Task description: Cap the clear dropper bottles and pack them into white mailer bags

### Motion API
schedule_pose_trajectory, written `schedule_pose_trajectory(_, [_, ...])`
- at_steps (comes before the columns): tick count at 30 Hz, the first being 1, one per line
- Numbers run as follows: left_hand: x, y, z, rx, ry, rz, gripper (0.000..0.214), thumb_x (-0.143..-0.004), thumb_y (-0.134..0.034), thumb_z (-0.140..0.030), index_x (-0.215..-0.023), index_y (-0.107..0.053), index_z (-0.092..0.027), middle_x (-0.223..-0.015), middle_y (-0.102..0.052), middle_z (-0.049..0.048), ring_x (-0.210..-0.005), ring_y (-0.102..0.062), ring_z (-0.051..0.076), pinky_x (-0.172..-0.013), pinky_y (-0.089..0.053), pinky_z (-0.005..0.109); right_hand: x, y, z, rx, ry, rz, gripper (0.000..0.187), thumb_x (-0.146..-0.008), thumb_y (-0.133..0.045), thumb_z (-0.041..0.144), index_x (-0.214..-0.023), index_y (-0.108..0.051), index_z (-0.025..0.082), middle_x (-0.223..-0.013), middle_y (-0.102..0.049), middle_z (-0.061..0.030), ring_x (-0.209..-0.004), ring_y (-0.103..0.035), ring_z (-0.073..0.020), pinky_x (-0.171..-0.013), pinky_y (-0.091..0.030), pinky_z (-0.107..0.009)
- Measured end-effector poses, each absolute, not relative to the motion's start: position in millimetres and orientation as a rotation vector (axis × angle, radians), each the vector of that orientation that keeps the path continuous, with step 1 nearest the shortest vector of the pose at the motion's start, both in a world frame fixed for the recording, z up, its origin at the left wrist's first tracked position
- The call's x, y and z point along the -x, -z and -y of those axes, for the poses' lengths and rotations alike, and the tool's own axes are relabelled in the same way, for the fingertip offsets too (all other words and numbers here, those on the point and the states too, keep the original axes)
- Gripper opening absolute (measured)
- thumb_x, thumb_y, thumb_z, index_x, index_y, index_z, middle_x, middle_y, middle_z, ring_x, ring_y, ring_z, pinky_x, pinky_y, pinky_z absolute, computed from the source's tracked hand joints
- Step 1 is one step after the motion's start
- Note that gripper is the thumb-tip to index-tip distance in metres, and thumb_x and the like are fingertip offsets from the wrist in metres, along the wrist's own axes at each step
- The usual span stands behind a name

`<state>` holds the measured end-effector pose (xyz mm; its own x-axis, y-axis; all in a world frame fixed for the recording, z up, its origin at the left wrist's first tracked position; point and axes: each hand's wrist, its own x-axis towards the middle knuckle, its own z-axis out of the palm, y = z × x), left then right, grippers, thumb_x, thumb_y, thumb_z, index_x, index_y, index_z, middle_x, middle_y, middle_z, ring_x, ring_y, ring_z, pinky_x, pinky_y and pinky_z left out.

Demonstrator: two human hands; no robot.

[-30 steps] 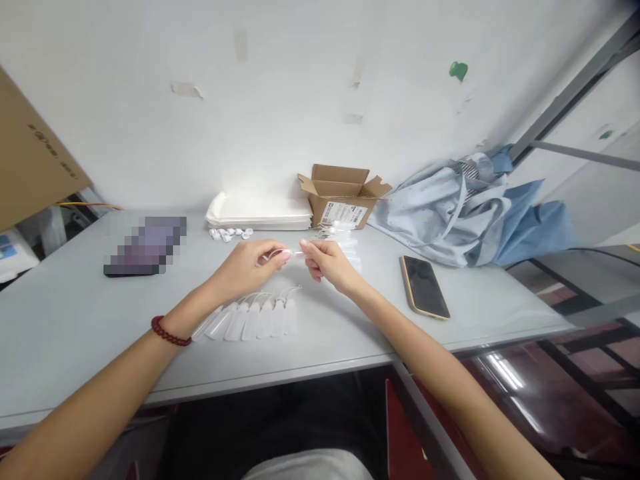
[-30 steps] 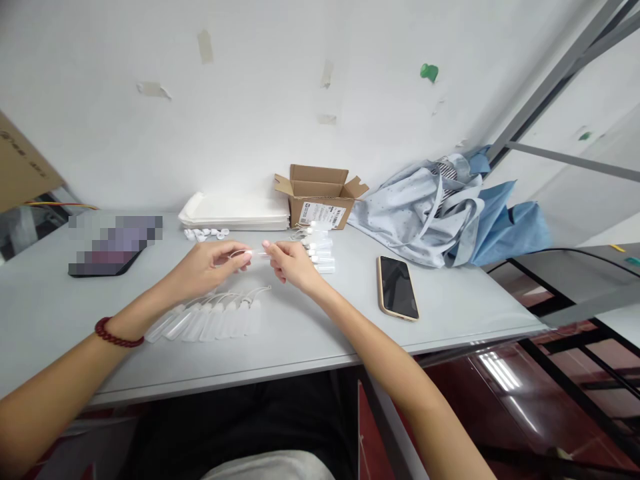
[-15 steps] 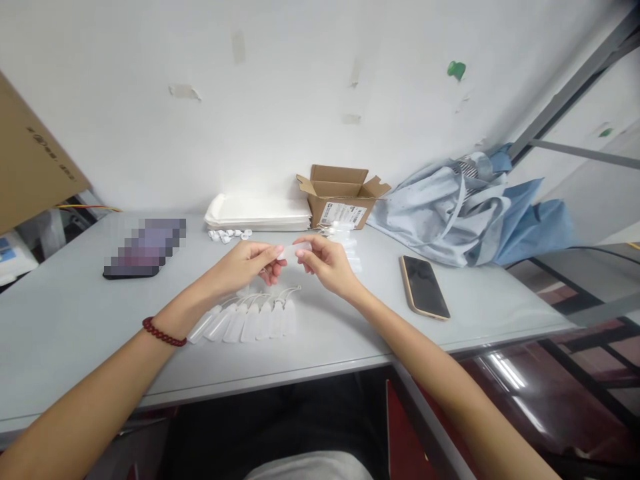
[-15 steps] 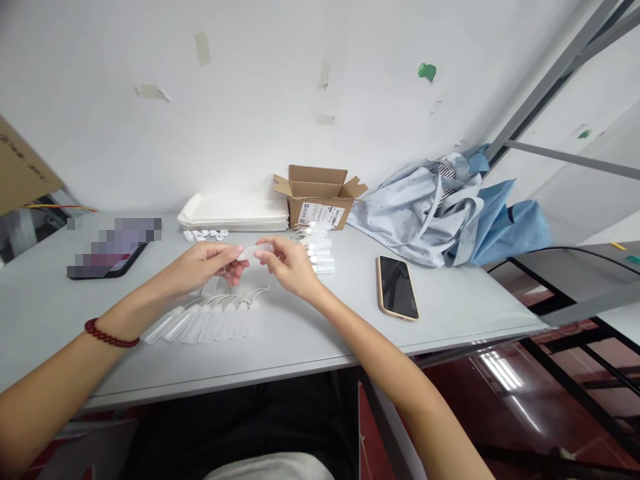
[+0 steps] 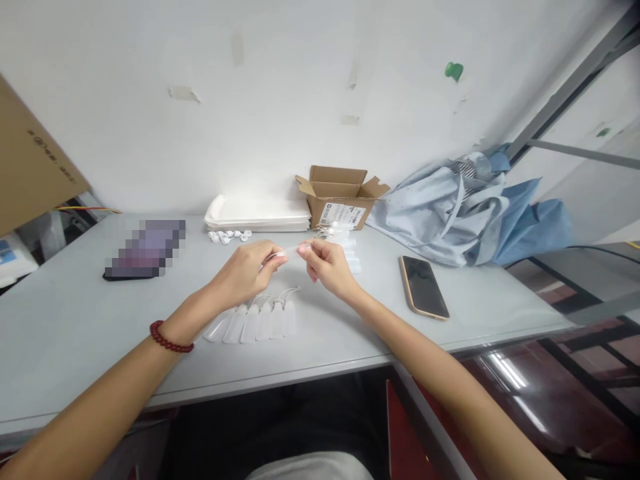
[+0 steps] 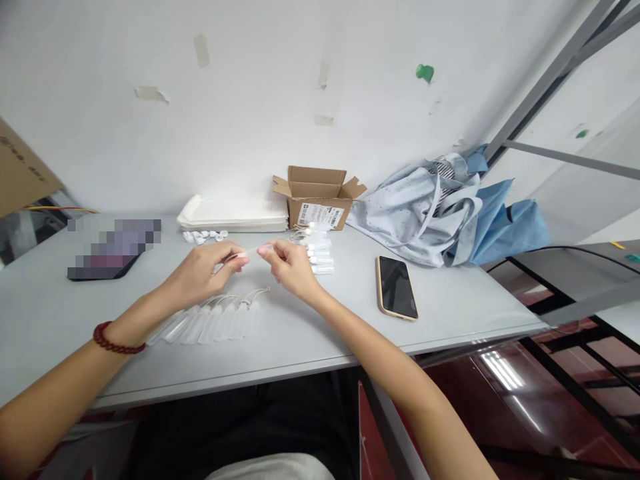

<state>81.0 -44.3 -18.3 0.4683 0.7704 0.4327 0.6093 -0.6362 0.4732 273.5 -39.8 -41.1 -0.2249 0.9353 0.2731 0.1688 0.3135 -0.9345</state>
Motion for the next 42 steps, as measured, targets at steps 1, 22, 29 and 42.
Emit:
schedule_pose_trajectory(1, [-81.2, 18.6, 44.1, -2.475, -0.913, -1.186, 0.027, -0.092, -0.044, -0.036, -0.081, -0.059, -0.018, -0.072, -0.063, 0.0029, -0.064, -0.054, 0.016, -0.061, -0.040, 0.029, -273.6, 40.7, 39.5, 1.023, -1.026, 1.630, 0.042, -0.082, -0.055, 0.059, -0.079, -0.056, 0.018, -0.043, -0.045, 0.0075, -0.038, -0.041, -0.0087, -0.046, -0.033, -0.023])
schedule_pose_trajectory(22, [12.6, 47.1, -26.1, -2.441, -0.432, -1.932, 0.039, -0.087, -0.040, -0.021, -0.117, -0.059, -0.005, -0.115, -0.053, 0.0190, -0.112, -0.049, 0.031, -0.100, -0.037, 0.040, -356.9, 13.1, -4.6, 1.394, -0.799, 1.822, 0.020, -0.077, -0.060, 0.026, -0.081, -0.071, 0.009, -0.066, -0.067, -0.0057, -0.050, -0.055, -0.0095, -0.047, -0.042, -0.021])
schedule_pose_trajectory(29, [8.7, 43.5, -26.4, -2.374, -0.444, -1.974, 0.037, -0.084, -0.044, -0.020, -0.111, -0.063, -0.003, -0.104, -0.059, 0.0185, -0.101, -0.055, 0.031, -0.094, -0.040, 0.040, -383.1, 13.8, -11.3, 1.503, -0.965, 1.866, 0.015, -0.075, -0.065, 0.021, -0.081, -0.070, 0.008, -0.070, -0.071, -0.0103, -0.053, -0.061, -0.0114, -0.044, -0.041, -0.020])
schedule_pose_trajectory(42, [9.4, 49.0, -29.8, -2.420, -0.547, -1.916, 0.027, -0.078, -0.049, -0.018, -0.096, -0.066, -0.011, -0.095, -0.068, 0.0104, -0.086, -0.060, 0.025, -0.085, -0.043, 0.034, -400.1, 22.2, -19.5, 1.700, -0.876, 1.934, 0.015, -0.064, -0.076, 0.020, -0.069, -0.065, 0.011, -0.051, -0.059, -0.0007, -0.043, -0.051, -0.0091, -0.039, -0.039, -0.021])
